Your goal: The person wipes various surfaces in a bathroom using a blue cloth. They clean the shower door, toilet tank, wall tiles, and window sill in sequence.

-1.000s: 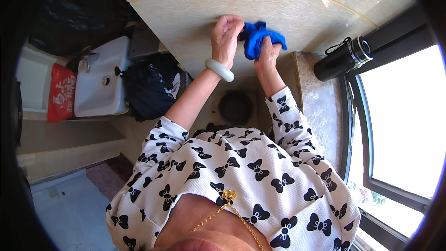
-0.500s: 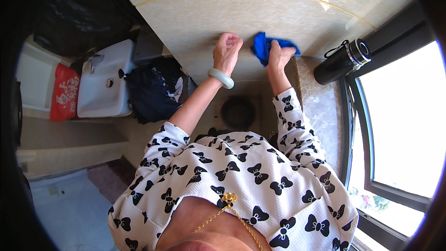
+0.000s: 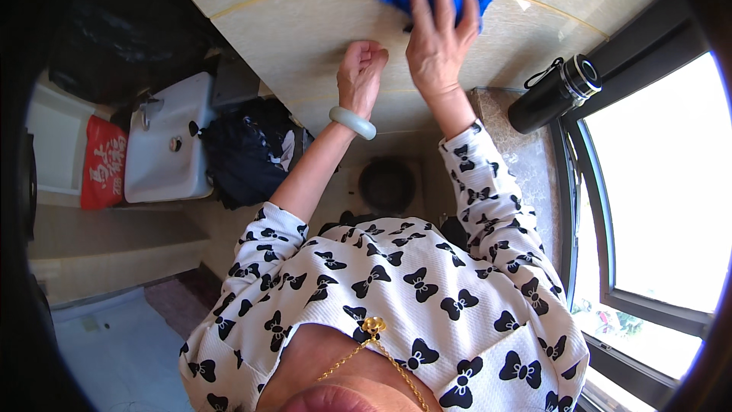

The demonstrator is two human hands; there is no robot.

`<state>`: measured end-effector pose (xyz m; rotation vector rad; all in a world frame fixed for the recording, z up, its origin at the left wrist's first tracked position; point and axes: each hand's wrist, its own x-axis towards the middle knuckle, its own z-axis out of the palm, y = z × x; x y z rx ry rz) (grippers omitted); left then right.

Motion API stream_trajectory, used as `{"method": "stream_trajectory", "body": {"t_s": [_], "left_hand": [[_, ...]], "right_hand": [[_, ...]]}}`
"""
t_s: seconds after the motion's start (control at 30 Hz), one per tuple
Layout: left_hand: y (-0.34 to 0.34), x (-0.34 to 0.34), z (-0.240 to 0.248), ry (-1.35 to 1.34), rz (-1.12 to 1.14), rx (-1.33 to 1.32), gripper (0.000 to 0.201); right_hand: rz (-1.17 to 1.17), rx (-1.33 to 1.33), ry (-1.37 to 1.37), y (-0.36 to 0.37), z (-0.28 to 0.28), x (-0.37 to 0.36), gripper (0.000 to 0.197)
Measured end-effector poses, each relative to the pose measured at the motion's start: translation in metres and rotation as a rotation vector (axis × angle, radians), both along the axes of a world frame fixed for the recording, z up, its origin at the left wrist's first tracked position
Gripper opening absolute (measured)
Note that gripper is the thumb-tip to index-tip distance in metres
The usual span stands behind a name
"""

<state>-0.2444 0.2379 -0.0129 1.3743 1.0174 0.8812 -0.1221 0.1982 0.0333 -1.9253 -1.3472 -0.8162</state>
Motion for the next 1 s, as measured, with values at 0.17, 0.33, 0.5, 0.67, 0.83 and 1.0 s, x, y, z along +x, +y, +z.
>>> {"method": "stream_trajectory", "body": {"t_s": [0.17,0.33,0.5,0.67,0.83,1.0], "left_hand": [[-0.009,-0.002,0.000,0.076,-0.065,-0.083,0.028],[-0.022,0.001,-0.006,0.181,-0.108,-0.082,0.029],[-0.024,-0.001,-0.014,0.262,-0.209,-0.075,0.030],[-0.020,-0.009,-0.032,0.357,-0.216,-0.066,0.034],[-0.017,-0.020,-0.063,0.476,-0.187,-0.037,0.036],[-0.015,-0.023,-0.086,0.451,-0.123,-0.102,0.039]], "right_hand": [[0.023,-0.096,0.077,-0.031,-0.077,-0.004,0.062],[-0.010,-0.011,0.233,-0.051,-0.092,0.014,0.072],[-0.051,0.160,0.114,-0.051,-0.076,0.056,0.069],[-0.237,0.149,0.281,-0.063,-0.116,0.061,0.068],[-0.461,0.282,0.710,-0.045,-0.169,0.021,0.078],[-0.218,0.455,1.682,-0.014,-0.189,-0.030,0.063]]}}
